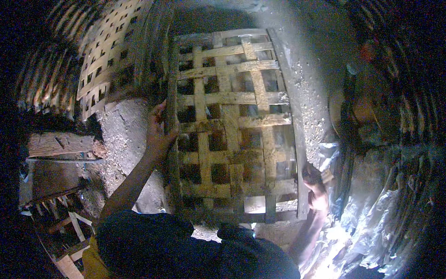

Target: The person assembles a woven basket by inserting thin wooden strips into a lattice frame, then covers it with a plastic sheet and places a second lattice on top. They continue to adjust and secure the components by hand.

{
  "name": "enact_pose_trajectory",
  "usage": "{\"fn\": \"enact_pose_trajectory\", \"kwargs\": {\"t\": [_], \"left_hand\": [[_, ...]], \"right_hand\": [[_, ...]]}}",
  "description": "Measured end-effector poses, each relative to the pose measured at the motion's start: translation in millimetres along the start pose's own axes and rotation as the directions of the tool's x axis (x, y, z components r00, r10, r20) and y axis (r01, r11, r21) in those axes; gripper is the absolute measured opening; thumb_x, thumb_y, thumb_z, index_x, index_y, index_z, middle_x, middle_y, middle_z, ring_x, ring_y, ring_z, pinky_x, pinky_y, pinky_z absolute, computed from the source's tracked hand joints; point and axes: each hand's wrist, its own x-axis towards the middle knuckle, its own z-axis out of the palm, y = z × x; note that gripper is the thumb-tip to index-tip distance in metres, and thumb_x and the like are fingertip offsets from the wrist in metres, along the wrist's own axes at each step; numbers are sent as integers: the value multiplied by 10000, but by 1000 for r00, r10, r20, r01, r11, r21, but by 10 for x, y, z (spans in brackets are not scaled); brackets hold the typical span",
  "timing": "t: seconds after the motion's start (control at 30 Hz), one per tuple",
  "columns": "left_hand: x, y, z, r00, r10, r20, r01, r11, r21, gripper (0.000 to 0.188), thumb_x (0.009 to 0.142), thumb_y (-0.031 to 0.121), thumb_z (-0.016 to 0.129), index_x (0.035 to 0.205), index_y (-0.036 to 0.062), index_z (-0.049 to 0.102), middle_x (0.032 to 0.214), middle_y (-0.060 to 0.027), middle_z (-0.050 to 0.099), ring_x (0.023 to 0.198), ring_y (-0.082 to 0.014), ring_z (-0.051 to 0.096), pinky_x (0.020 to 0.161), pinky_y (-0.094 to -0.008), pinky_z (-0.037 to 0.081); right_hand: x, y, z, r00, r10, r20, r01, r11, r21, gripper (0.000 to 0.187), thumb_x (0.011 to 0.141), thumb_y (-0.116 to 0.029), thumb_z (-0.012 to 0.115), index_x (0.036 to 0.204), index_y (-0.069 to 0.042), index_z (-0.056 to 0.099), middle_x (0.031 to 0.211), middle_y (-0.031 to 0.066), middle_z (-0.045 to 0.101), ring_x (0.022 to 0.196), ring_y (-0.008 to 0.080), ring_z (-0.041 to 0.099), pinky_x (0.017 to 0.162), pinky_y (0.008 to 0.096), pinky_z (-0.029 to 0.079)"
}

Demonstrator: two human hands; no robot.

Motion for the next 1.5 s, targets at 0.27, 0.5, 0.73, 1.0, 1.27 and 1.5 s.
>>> {"fn": "enact_pose_trajectory", "kwargs": {"t": [0.27, 0.5, 0.73, 1.0, 1.27, 1.5], "left_hand": [[1, -222, 74, 993, 112, -23, -90, 886, 456, 718, 779, 107, 696, 1426, 84, 385, 1567, -178, 320, 1417, -364, 339, 1184, -477, 240], [-45, -319, 158, 984, 180, -19, -158, 910, 384, 708, 857, 165, 657, 1485, 100, 336, 1610, -181, 243, 1457, -383, 277, 1187, -494, 218], [-147, -320, 215, 971, 235, -54, -211, 937, 277, 704, 903, 202, 639, 1509, 78, 304, 1611, -192, 229, 1480, -366, 244, 1202, -471, 198], [-125, -349, 167, 979, 203, -22, -191, 950, 245, 676, 907, 205, 643, 1492, 78, 331, 1606, -195, 235, 1481, -361, 246, 1207, -463, 203], [-130, -408, 205, 966, 252, -56, -237, 951, 201, 650, 909, 199, 639, 1483, 89, 354, 1595, -200, 259, 1475, -370, 258, 1204, -467, 211], [-146, -419, 157, 959, 276, -60, -256, 939, 230, 658, 892, 164, 654, 1478, 85, 365, 1589, -205, 273, 1468, -366, 277, 1201, -462, 216]], "right_hand": [[-11, -224, -33, 826, -364, -431, 194, 900, -389, 473, 1007, -307, 506, 1385, -27, 548, 1080, 13, 626, 813, 50, 510, 646, 211, 370], [86, -795, 211, 887, -391, -245, 81, 655, -751, 602, 1030, -364, 431, 1493, 18, 380, 1491, 160, 459, 1373, 247, 432, 1156, 372, 282], [940, -1547, 763, 949, -281, 142, 8, -428, -904, 511, 997, -142, 524, 1495, -104, 417, 1406, 216, 529, 1291, 367, 518, 1079, 414, 396], [1500, -1376, 1395, 901, -59, 430, 258, -722, -642, 399, 936, -108, 578, 1335, -108, 591, 1041, 172, 646, 921, 370, 639, 797, 431, 517], [1677, -960, 860, 853, -99, 513, 302, -707, -640, 355, 902, -33, 561, 1244, -86, 636, 961, 165, 624, 871, 350, 634, 770, 428, 515], [1299, -1181, 1213, 933, 44, 358, 308, -613, -728, 319, 920, -30, 542, 1221, -70, 640, 1013, 195, 615, 901, 361, 641, 782, 435, 513]]}}
